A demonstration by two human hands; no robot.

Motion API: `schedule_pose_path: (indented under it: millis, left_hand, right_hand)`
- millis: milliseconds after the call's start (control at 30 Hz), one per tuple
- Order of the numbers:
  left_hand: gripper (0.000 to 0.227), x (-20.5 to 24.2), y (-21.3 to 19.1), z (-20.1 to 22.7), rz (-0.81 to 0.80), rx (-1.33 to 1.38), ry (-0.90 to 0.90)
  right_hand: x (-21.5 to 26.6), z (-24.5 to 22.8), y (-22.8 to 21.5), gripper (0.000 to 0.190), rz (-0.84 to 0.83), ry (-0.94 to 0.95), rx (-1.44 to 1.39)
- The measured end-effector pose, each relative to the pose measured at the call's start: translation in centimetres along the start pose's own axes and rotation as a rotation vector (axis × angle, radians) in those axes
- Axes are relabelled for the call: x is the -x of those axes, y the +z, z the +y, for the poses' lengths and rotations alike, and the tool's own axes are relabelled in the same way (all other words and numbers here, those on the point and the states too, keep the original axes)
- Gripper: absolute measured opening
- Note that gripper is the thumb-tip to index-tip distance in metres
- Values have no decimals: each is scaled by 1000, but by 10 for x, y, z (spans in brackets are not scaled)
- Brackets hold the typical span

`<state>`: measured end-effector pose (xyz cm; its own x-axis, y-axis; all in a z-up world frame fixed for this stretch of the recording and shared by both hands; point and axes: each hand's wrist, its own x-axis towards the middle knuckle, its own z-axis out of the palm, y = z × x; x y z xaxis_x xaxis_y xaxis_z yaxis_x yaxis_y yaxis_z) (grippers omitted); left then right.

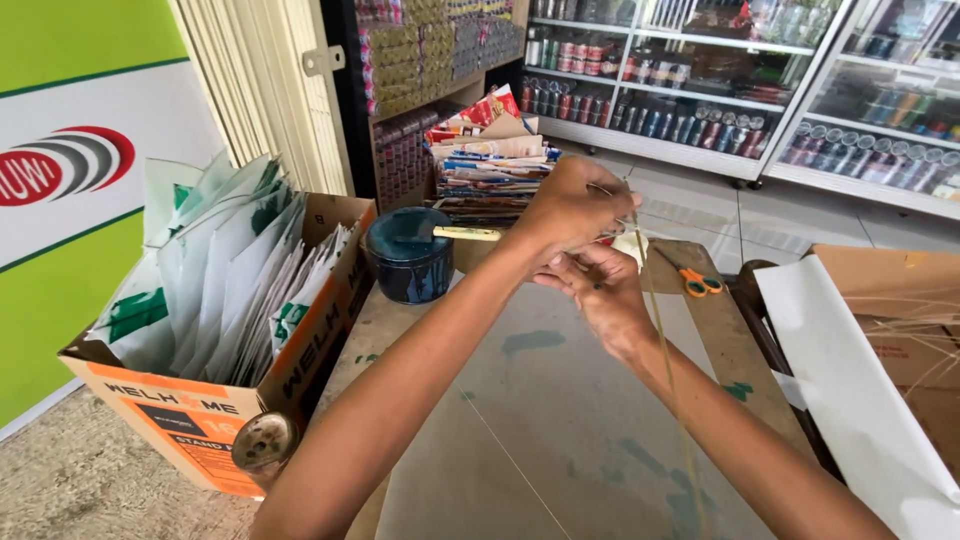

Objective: Assembling a kite by gluing paper and tying a bamboo frame together with string

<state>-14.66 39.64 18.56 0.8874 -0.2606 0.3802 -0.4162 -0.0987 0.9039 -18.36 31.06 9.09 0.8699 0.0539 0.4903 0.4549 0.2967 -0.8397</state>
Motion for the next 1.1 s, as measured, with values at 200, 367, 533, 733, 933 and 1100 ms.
schedule_pose_path:
  millis: [200,367,533,733,933,1100]
  left_hand:
    - [48,28,-4,2,1,193,-49]
    - [45,4,-1,-35,15,251,10]
    - [46,-10,-3,-56,29,211,45]
    - [40,-20,5,-84,92,133,15]
    - [34,-20,20,-92,124,-173,51]
    - [29,-10,36,-91,149,-194,113]
  right_hand:
    - [-7,24,-15,11,-23,21,0]
    - [-9,25,-18,18,-28,88,9]
    - [7,6,-28,27,7,211,-2]
    - [13,26,-98,12,114,383,-241]
    - [14,9,-95,20,123,388,-265]
    - [1,21,-94,11,163,338,-168]
